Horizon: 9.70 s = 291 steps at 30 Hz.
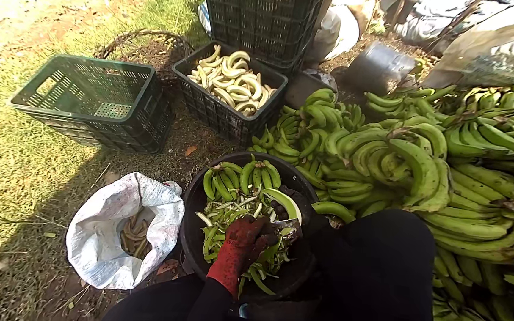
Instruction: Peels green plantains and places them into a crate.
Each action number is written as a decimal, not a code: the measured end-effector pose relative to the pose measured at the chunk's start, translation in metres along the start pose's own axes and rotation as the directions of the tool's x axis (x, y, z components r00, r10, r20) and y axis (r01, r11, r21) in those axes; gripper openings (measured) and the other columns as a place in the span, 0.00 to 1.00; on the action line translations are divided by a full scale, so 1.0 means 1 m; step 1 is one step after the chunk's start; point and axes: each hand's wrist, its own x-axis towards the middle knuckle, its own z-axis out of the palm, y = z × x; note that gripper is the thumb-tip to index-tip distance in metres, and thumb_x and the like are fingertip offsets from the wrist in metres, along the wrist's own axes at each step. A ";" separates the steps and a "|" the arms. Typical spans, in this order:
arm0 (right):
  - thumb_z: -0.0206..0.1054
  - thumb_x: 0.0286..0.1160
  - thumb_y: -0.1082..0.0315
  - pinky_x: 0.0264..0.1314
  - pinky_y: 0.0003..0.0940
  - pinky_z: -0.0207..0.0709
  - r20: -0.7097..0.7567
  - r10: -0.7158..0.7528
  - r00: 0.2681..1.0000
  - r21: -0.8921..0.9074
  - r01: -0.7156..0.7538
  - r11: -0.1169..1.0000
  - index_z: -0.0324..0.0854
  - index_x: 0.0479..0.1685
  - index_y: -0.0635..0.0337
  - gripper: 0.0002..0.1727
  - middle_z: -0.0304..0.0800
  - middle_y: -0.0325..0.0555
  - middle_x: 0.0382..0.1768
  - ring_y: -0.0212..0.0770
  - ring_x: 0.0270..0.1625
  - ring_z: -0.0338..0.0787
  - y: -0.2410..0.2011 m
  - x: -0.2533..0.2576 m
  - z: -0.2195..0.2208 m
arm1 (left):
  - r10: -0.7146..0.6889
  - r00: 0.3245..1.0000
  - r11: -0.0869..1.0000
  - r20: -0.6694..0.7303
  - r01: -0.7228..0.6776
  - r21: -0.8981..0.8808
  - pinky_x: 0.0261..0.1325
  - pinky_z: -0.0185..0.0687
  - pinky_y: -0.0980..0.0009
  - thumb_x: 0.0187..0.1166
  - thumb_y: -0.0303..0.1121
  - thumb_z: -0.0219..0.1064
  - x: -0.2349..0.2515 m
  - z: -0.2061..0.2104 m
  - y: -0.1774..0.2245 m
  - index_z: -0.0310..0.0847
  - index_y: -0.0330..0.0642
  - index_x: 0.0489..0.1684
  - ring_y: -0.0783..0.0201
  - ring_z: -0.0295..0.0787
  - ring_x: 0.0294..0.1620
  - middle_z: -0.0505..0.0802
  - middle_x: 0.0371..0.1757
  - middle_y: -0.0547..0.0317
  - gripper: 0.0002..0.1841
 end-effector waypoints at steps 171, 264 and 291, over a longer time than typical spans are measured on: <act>0.81 0.65 0.62 0.57 0.36 0.86 -0.166 -0.189 0.968 -0.742 0.004 0.671 0.88 0.61 0.52 0.22 0.91 0.43 0.58 0.37 0.53 0.91 0.090 0.018 -0.047 | -0.773 0.441 -0.032 0.456 0.691 -0.722 0.22 0.84 0.65 0.88 0.68 0.38 -0.057 0.084 0.059 0.81 0.39 0.54 0.59 0.85 0.19 0.88 0.26 0.51 0.39; 0.73 0.74 0.70 0.53 0.37 0.87 -0.279 -0.085 0.956 -0.315 -0.008 0.949 0.80 0.66 0.62 0.21 0.89 0.49 0.56 0.40 0.51 0.90 0.075 0.011 -0.087 | -0.659 0.413 0.074 0.628 0.867 -0.492 0.23 0.84 0.64 0.84 0.74 0.32 0.006 0.065 0.026 0.82 0.38 0.43 0.60 0.84 0.19 0.87 0.25 0.52 0.46; 0.64 0.86 0.64 0.51 0.40 0.86 -0.444 -0.058 0.894 -0.173 -0.022 0.985 0.71 0.77 0.58 0.23 0.85 0.52 0.60 0.41 0.53 0.89 0.090 0.011 -0.088 | -0.663 0.397 -0.040 0.635 0.828 -0.559 0.25 0.84 0.64 0.86 0.71 0.28 -0.021 0.116 0.040 0.83 0.37 0.46 0.60 0.86 0.22 0.89 0.27 0.52 0.46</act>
